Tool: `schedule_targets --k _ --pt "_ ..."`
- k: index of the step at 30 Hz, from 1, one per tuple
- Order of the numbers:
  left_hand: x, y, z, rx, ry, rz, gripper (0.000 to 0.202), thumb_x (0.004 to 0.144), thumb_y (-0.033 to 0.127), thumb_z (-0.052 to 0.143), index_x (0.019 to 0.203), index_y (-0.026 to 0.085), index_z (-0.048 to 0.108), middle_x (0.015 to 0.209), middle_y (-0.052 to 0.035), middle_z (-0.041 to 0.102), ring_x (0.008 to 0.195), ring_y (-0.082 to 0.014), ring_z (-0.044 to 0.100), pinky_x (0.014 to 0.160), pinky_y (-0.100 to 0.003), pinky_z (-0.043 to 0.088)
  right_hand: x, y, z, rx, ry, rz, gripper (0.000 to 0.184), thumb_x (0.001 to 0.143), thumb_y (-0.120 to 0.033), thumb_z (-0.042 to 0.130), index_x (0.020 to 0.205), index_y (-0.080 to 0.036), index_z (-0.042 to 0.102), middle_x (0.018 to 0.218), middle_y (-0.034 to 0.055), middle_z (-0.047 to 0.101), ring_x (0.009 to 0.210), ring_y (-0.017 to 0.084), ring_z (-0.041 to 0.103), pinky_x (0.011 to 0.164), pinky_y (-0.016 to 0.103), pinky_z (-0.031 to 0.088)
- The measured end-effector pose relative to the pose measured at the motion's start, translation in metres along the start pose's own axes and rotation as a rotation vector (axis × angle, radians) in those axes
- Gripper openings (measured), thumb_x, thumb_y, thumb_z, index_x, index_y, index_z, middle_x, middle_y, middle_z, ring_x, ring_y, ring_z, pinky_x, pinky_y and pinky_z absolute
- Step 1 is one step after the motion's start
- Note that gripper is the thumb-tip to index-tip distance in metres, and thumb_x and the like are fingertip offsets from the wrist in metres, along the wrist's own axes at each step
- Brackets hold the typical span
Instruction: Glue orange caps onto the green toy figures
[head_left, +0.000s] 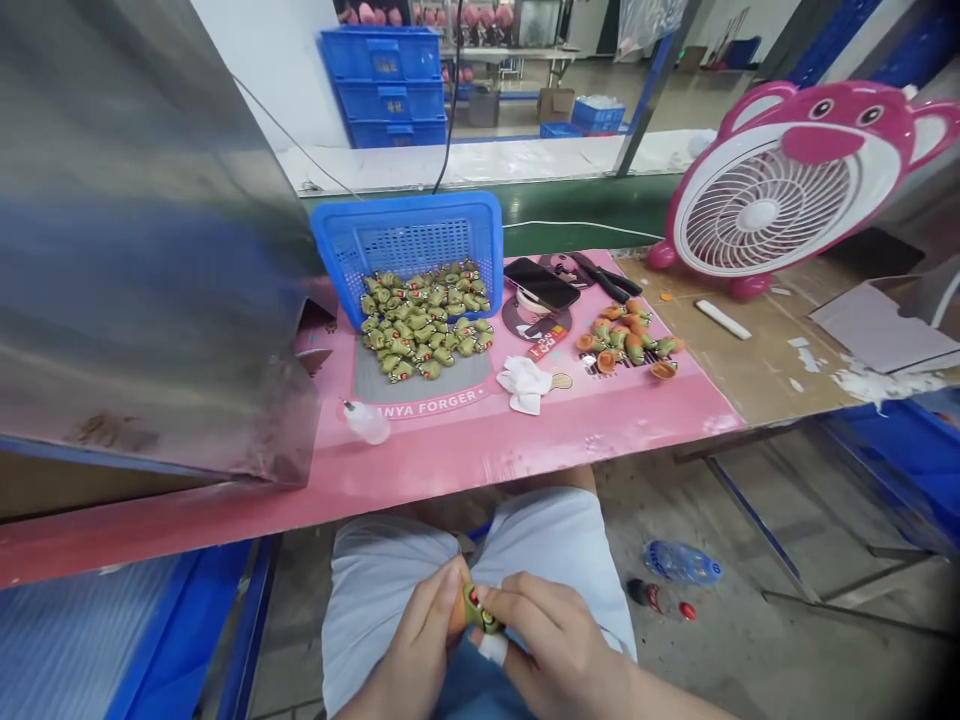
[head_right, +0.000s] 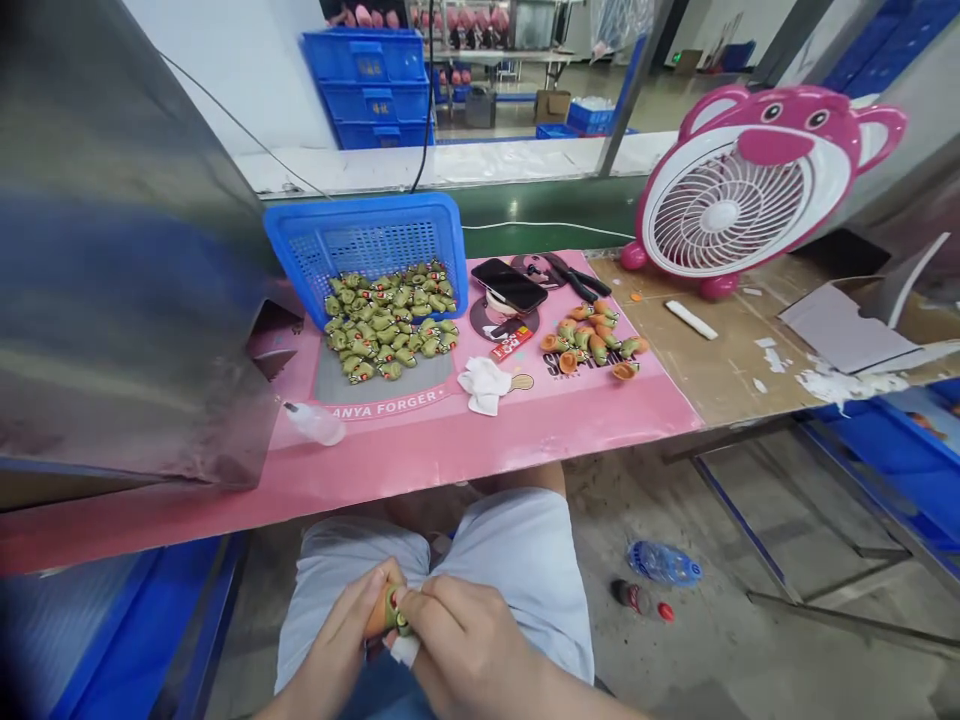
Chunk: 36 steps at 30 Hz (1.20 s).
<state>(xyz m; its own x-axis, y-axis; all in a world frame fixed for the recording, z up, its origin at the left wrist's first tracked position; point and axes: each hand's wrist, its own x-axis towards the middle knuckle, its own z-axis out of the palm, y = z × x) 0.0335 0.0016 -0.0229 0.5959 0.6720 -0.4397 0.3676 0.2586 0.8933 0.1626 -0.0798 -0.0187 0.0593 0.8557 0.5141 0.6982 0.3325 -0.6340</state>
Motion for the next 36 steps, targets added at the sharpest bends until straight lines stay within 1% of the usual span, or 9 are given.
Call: schedule_targets --k 3,11,16,20,23,26,31,34,36 --pt "-0.001 0.003 0.001 -0.047 -0.003 -0.039 0.040 0.081 0.053 0.038 0.061 0.020 0.048 0.057 0.0020 0.044 0.054 -0.0147 0.039 0.052 -0.026 0.037 0.002 -0.001 -0.002 0.038 -0.064 0.039 0.020 0.085 -0.013 0.044 0.103 -0.010 0.052 0.078 0.0084 0.060 0.068 0.016 0.057 0.059 0.026 0.050" --pt "0.010 0.027 -0.002 -0.008 -0.099 0.130 0.039 0.090 0.043 0.022 0.063 0.020 0.039 0.054 0.0040 0.037 0.053 -0.0126 0.035 0.055 -0.026 0.032 0.019 0.003 -0.017 -0.060 -0.053 -0.076 0.031 0.081 -0.005 0.047 0.111 -0.009 0.048 0.085 0.0099 0.060 0.076 0.017 0.058 0.063 0.027 0.050" --pt "0.013 0.033 -0.004 0.011 -0.184 0.152 0.039 0.091 0.040 0.020 0.065 0.019 0.039 0.054 0.0035 0.040 0.054 -0.0125 0.039 0.057 -0.027 0.032 0.022 0.005 -0.022 -0.087 -0.079 -0.065 0.030 0.081 -0.006 0.049 0.111 -0.010 0.049 0.082 0.0088 0.060 0.071 0.016 0.057 0.059 0.027 0.049" --pt "0.015 0.037 -0.009 0.120 -0.145 0.219 0.035 0.091 0.040 0.025 0.072 0.018 0.045 0.062 0.0017 0.045 0.059 -0.0134 0.043 0.059 -0.027 0.033 0.024 0.007 -0.025 -0.102 -0.067 -0.077 0.030 0.081 -0.006 0.050 0.110 -0.010 0.049 0.079 0.0082 0.060 0.068 0.016 0.057 0.056 0.027 0.048" --pt "0.017 0.035 -0.015 0.086 -0.039 0.358 0.033 0.091 0.040 0.022 0.086 0.019 0.048 0.074 -0.0016 0.051 0.067 -0.0152 0.047 0.063 -0.029 0.037 0.026 0.009 -0.028 -0.160 -0.034 -0.087 0.028 0.081 -0.008 0.051 0.109 -0.011 0.050 0.079 0.0079 0.061 0.067 0.016 0.057 0.055 0.027 0.047" --pt "0.017 0.027 -0.020 0.056 0.019 0.531 0.036 0.091 0.039 0.020 0.099 0.019 0.049 0.089 -0.0058 0.053 0.073 -0.0169 0.051 0.067 -0.031 0.041 0.026 0.012 -0.032 -0.218 0.016 -0.093 0.029 0.080 -0.008 0.053 0.109 -0.011 0.051 0.077 0.0075 0.061 0.065 0.016 0.056 0.054 0.027 0.046" --pt "0.017 0.015 -0.028 0.315 0.006 0.831 0.033 0.088 0.033 0.032 0.114 0.018 0.047 0.105 -0.0124 0.050 0.088 -0.0215 0.050 0.066 -0.031 0.045 0.023 0.015 -0.034 -0.196 0.040 -0.103 0.036 0.077 -0.006 0.056 0.112 -0.011 0.050 0.076 0.0078 0.061 0.066 0.016 0.056 0.054 0.028 0.046" --pt "0.018 0.013 -0.028 0.443 0.020 0.955 0.033 0.087 0.030 0.036 0.116 0.017 0.045 0.108 -0.0141 0.051 0.095 -0.0241 0.049 0.073 -0.036 0.046 0.023 0.015 -0.033 -0.167 0.046 -0.079 0.034 0.077 -0.007 0.057 0.110 -0.011 0.051 0.078 0.0081 0.062 0.068 0.017 0.057 0.057 0.029 0.047" --pt "0.018 0.014 -0.027 0.496 0.046 1.009 0.032 0.085 0.028 0.041 0.114 0.017 0.045 0.107 -0.0139 0.051 0.095 -0.0244 0.050 0.077 -0.038 0.045 0.025 0.014 -0.033 -0.105 0.055 -0.011 0.029 0.078 -0.009 0.058 0.106 -0.012 0.053 0.077 0.0065 0.062 0.068 0.016 0.058 0.058 0.027 0.048"
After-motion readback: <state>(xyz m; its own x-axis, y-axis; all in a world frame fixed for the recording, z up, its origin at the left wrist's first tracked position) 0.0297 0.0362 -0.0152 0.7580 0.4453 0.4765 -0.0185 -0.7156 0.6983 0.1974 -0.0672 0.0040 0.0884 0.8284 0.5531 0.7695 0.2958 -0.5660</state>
